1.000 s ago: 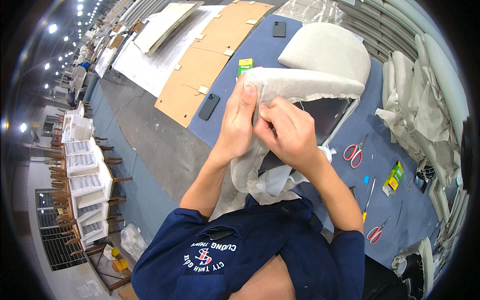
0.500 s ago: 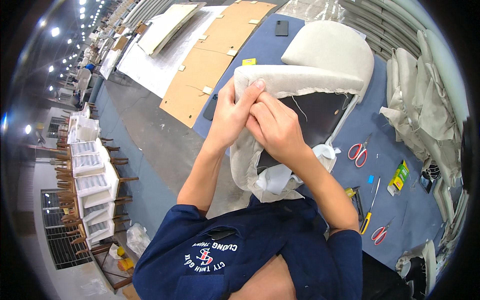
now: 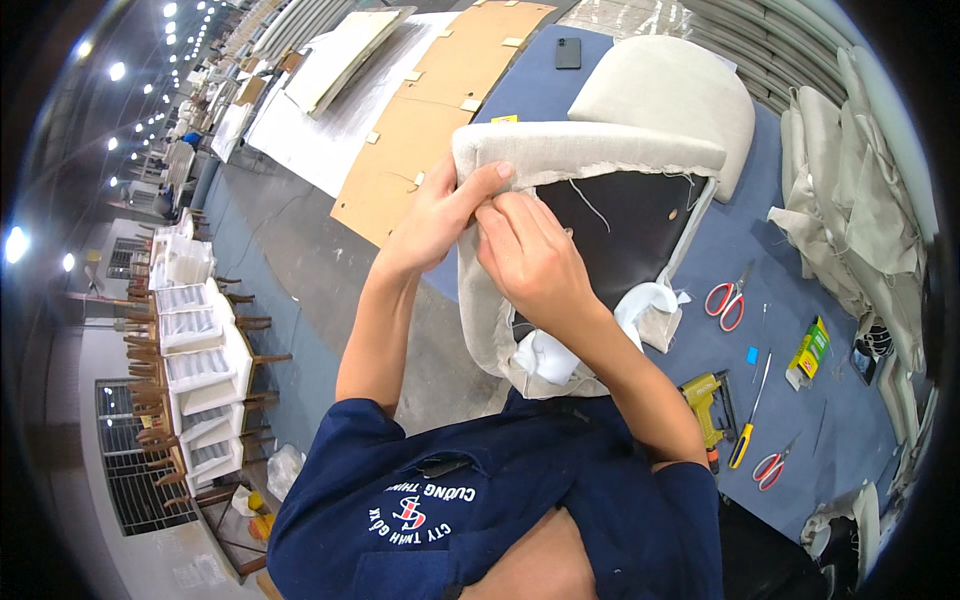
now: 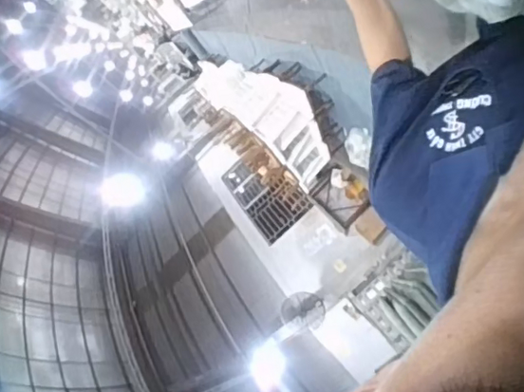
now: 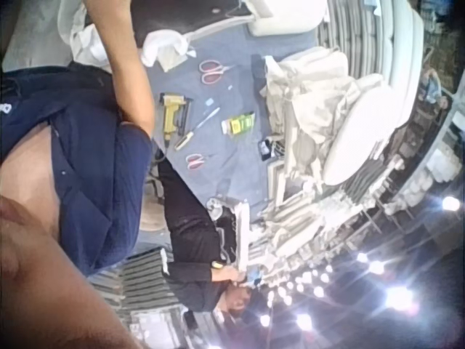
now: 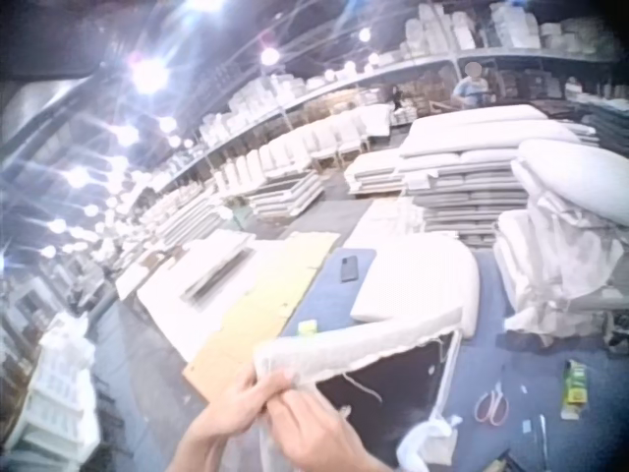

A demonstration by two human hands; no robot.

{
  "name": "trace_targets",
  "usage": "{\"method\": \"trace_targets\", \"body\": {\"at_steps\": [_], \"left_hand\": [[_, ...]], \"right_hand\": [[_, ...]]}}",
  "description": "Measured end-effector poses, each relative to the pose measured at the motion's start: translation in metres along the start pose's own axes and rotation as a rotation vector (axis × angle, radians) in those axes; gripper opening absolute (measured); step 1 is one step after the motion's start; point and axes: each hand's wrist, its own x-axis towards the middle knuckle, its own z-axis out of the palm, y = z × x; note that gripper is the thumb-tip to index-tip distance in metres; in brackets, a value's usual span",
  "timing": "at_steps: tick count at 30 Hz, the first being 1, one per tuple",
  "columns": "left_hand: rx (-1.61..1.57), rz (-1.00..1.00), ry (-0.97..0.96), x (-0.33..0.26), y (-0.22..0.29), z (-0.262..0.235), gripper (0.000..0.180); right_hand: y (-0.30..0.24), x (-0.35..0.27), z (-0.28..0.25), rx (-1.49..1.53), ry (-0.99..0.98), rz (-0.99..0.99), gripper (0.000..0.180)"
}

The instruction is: The person wraps a white fabric cover over a cushioned seat frame. They pull the fabric taut, fold the edges, and secure the material using a staple gun. The person repeatedly adjusts the fabric and applies staples along the perimeter to attach the cover to the frame.

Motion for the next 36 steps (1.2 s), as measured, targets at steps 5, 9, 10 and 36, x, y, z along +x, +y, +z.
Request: {"method": "trace_targets", "body": {"at_steps": [5,9,10,36], "left_hand": [[0.026,-0.06,-0.031,0.006,-0.001,-0.008,0.044],[0.098,-0.055,-0.03,0.003,-0.01,-0.014,0.057],[0.1,0.011,-0.027,0.004,-0.01,-0.012,0.061],[0.207,0.467,-0.075,-0.059,-0.002,0.028,0.072]], "right_hand": [[0.01,-0.051,-0.045,0.149,-0.14,0.182,0.054],[0.048,-0.166,-0.144,-0.153,-0.369,0.947,0.047],[0.052,-0.213,-0.173,-0.444,-0.405,0.885,0.051],[-0.064,-0.167,-0.204,0.308,0.077,1.367,0.056]]}}
